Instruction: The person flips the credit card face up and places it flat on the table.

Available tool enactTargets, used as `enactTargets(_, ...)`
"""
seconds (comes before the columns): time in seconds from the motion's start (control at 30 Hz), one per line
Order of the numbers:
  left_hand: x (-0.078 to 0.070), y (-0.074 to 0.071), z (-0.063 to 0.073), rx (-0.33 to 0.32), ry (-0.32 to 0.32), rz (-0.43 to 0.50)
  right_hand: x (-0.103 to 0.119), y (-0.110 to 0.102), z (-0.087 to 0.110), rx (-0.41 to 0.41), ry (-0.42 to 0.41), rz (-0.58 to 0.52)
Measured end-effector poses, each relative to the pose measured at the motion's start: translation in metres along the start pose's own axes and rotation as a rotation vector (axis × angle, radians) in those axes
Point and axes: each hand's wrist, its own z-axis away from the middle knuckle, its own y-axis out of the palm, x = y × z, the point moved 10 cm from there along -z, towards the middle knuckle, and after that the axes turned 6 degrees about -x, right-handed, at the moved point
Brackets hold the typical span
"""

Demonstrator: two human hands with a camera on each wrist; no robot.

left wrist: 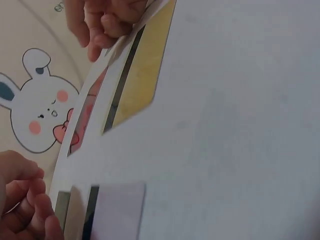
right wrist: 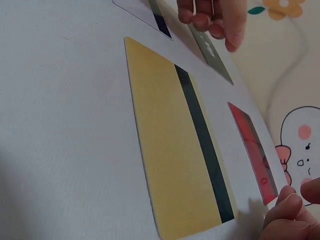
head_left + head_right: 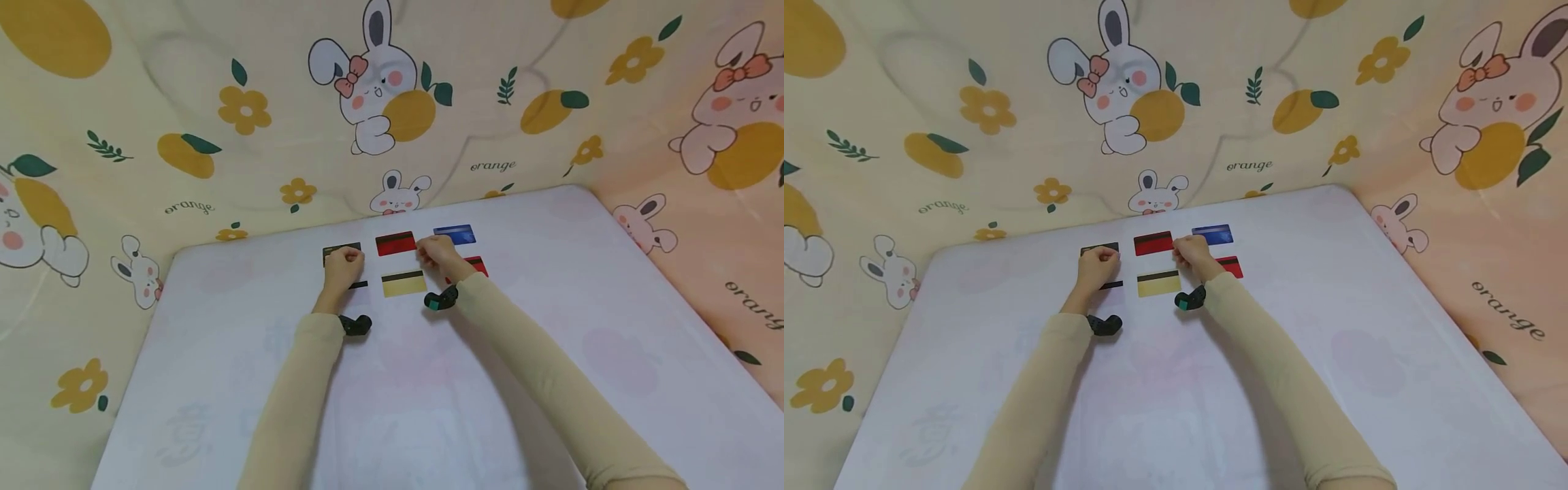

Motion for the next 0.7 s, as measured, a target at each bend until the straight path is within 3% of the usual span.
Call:
enactTargets(0.37,-0.013,0.014,-0.003,0.017,0.028,-0.038,0.005,-0.007,0.000,-0.019,-0.029,0.047)
enactTargets(0.7,-0.014,0.028,-0.001,0.112,-0.042,-0.008,0.006,-0.006,0.001,-0.006,-0.006,0.046)
